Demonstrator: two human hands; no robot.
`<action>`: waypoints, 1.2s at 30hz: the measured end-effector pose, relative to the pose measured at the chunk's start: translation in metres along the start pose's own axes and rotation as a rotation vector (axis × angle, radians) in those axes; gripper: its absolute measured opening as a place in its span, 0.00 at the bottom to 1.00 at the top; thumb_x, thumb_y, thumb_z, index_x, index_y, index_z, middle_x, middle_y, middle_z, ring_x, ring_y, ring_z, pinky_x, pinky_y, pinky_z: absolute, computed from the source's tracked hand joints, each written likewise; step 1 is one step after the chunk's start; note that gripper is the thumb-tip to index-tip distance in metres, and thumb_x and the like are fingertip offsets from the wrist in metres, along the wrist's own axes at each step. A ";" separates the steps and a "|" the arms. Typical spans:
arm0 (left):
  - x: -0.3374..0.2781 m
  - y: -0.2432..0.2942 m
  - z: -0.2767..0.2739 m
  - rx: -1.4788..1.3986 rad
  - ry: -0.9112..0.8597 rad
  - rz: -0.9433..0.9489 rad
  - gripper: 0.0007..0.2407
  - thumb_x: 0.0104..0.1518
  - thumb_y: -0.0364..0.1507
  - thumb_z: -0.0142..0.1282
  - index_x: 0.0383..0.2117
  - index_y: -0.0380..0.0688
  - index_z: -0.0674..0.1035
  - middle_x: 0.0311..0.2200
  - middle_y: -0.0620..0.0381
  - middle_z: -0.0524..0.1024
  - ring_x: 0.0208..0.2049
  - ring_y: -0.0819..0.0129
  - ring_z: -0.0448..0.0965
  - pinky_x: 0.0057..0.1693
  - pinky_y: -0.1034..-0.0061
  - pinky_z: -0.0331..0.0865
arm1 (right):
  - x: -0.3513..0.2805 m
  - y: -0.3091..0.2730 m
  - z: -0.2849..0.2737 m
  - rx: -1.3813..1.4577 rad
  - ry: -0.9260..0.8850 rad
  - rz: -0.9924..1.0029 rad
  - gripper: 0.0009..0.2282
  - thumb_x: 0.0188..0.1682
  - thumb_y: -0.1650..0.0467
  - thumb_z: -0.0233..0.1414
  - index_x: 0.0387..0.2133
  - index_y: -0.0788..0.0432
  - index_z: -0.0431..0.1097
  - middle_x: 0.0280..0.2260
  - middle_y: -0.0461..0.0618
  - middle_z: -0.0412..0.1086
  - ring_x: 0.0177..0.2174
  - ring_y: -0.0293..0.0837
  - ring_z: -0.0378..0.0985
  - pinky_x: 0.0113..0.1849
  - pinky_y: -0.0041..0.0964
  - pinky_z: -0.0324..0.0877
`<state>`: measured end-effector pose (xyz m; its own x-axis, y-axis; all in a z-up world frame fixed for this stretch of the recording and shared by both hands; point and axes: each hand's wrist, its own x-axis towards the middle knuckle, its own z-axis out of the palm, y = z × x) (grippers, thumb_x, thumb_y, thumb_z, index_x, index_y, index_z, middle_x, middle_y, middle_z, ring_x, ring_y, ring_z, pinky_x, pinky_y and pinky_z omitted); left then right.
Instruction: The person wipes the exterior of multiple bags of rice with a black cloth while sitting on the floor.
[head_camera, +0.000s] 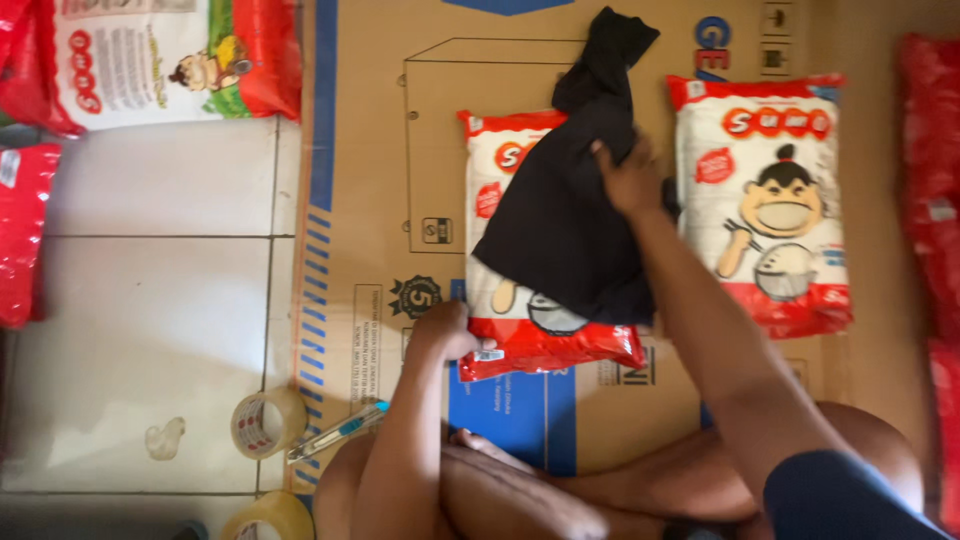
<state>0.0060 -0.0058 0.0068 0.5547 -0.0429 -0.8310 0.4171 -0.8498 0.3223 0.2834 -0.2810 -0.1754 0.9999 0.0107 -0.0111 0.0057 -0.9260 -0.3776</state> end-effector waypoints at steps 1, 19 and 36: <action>0.006 -0.001 0.004 0.007 0.025 -0.014 0.26 0.51 0.41 0.68 0.53 0.37 0.79 0.53 0.39 0.78 0.60 0.46 0.76 0.61 0.57 0.73 | -0.013 0.012 0.015 -0.089 0.240 -0.110 0.39 0.57 0.43 0.49 0.59 0.70 0.61 0.51 0.73 0.67 0.49 0.72 0.70 0.53 0.65 0.61; -0.023 0.002 0.039 -0.072 0.341 -0.050 0.21 0.53 0.39 0.64 0.48 0.36 0.82 0.49 0.38 0.81 0.57 0.46 0.79 0.59 0.57 0.75 | -0.238 0.014 -0.102 -0.188 -0.088 -0.146 0.26 0.60 0.51 0.42 0.51 0.62 0.71 0.35 0.63 0.75 0.38 0.63 0.81 0.40 0.54 0.76; -0.109 0.243 0.296 -0.075 0.715 0.916 0.31 0.55 0.45 0.57 0.60 0.33 0.70 0.60 0.34 0.72 0.65 0.38 0.68 0.67 0.48 0.63 | -0.166 0.052 -0.087 -0.237 -0.678 -0.433 0.26 0.56 0.52 0.44 0.55 0.56 0.74 0.53 0.59 0.75 0.59 0.57 0.72 0.58 0.52 0.67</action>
<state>-0.1665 -0.3630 0.0409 0.9401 -0.2984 0.1645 -0.3220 -0.6201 0.7154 0.1186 -0.3637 -0.1127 0.6841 0.5377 -0.4928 0.4656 -0.8420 -0.2725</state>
